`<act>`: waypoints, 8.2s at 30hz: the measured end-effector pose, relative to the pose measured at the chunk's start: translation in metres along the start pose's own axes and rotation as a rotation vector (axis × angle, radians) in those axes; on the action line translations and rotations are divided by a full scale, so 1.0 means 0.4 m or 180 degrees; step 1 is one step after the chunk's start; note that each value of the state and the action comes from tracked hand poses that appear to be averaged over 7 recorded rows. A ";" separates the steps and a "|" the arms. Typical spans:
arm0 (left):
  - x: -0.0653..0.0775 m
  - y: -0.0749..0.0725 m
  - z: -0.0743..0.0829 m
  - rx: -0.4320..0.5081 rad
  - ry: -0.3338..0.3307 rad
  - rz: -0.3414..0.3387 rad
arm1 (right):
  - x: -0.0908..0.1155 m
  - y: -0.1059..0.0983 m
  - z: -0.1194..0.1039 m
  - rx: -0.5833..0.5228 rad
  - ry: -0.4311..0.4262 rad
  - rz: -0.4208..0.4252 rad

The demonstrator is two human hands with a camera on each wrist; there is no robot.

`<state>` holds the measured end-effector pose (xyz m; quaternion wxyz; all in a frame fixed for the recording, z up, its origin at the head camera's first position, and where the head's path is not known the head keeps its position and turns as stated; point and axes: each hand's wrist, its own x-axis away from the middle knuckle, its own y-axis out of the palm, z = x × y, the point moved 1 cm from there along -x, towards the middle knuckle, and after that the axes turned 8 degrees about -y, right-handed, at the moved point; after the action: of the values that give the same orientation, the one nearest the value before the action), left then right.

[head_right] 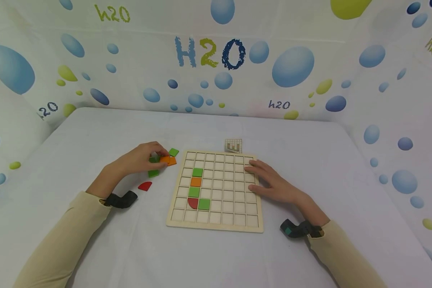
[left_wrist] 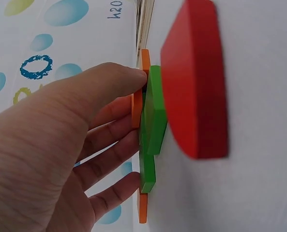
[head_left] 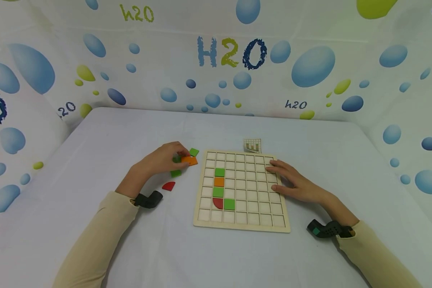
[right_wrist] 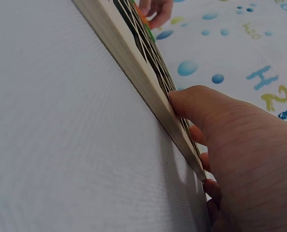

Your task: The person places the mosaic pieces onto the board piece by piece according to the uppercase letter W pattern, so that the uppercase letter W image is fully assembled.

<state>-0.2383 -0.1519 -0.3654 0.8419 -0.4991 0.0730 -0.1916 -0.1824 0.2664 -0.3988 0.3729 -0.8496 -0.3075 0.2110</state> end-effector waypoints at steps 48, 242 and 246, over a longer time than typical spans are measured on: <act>0.009 0.016 0.053 -0.0237 0.0344 0.0095 | -0.001 0.004 0.005 0.0048 -0.0063 0.0001; 0.057 0.123 0.266 -0.0359 0.2022 -0.0466 | -0.004 -0.001 -0.006 0.0013 -0.0102 -0.0011; 0.054 0.106 0.257 -0.0308 0.1969 -0.0404 | -0.005 -0.003 -0.006 0.0015 -0.0089 -0.0017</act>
<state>-0.1757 -0.0586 -0.3503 0.7414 -0.4603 0.3032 -0.3828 -0.1827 0.2645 -0.3963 0.3712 -0.8449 -0.3144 0.2226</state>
